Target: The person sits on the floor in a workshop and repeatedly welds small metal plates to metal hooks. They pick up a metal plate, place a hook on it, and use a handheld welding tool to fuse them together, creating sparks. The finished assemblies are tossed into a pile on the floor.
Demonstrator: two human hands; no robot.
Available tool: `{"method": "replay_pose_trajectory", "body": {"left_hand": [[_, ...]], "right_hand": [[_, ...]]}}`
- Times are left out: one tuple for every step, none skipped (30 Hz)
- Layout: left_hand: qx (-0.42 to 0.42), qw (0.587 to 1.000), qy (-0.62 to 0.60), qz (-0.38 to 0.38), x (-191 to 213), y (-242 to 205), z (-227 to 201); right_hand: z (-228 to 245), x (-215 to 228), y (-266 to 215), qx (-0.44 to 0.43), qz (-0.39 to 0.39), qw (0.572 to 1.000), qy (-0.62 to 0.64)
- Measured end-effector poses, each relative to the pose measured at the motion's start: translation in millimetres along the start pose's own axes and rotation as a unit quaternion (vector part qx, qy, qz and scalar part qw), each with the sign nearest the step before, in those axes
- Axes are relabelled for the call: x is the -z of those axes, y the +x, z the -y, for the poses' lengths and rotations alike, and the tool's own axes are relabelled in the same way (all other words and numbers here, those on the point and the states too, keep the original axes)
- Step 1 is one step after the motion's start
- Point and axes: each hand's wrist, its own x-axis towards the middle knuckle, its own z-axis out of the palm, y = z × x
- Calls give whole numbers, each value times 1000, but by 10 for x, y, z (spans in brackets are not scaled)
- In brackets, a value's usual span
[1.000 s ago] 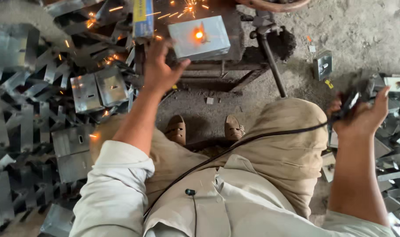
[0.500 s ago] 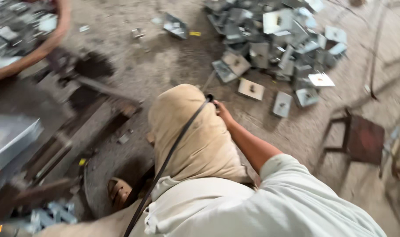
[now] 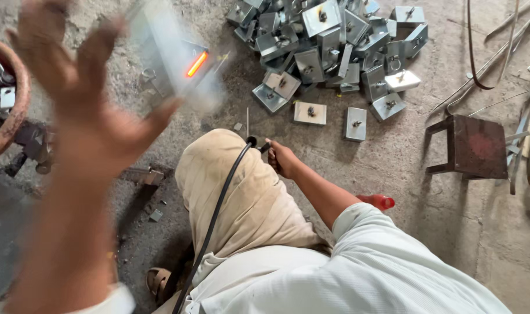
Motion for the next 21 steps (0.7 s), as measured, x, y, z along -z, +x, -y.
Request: {"method": "replay_pose_trajectory", "body": {"left_hand": [[35, 995, -61, -68, -302, 80, -220], [58, 989, -102, -92, -469, 47, -419], [80, 980, -142, -118, -632, 13, -595], [85, 980, -153, -92, -662, -135, -713], [90, 980, -163, -63, -682, -297, -828], [87, 982, -166, -28, -663, -480, -888], [102, 983, -147, 27, -584, -700, -887], [117, 981, -129, 82, -475, -937, -839], [134, 978, -128, 92, -376, -1179, -771], [151, 975, -127, 102, -262, -1436, -668], [208, 963, -112, 128, -121, -1709, -537], [264, 947, -97, 154, 32, -2006, -423], [321, 929, -99, 157, 276, -2355, -336], [285, 949, -38, 131, 491, -2675, -206], [352, 924, -25, 151, 741, -3021, -156], [429, 886, -17, 177, 963, -3339, -106], [500, 845, -2, 191, 1206, -3650, -121], [554, 806, -1, 207, 1427, -3922, -149], [612, 760, 3, 218, 1679, -4171, -254], [656, 721, -2, 224, 1898, -4369, -346], [697, 681, -6, 223, 2136, -4542, -531]], "right_hand": [[21, -2, -73, -3, -9, 1000, -3], [42, -1, -131, -6, -18, 1000, -6], [74, -11, -152, -10, -25, 1000, -10], [122, 10, -164, 1, -29, 999, -19], [132, 54, -191, 9, -34, 999, -25], [139, 103, -207, 17, -38, 999, -32], [159, 153, -209, 38, -49, 998, -18], [207, 193, -189, 59, -60, 996, -4], [274, 232, -171, 79, -70, 994, 6], [339, 257, -162, 103, -82, 991, 22], [431, 266, -149, 127, -93, 987, 37], [519, 259, -145, 150, -104, 982, 51], [619, 236, -136, 174, -102, 977, 62], [711, 198, -130, 198, -99, 972, 73], [811, 140, -115, 222, -94, 967, 81], [902, 74, -108, 236, -95, 963, 88], [1009, -27, -85, 247, -91, 961, 89], [1091, -132, -86, 258, -86, 958, 91], [1168, -279, -76, 287, -69, 952, 79], [1255, -422, -95, 316, -50, 945, 68], [1360, -594, -112, 325, -38, 943, 53]]}}
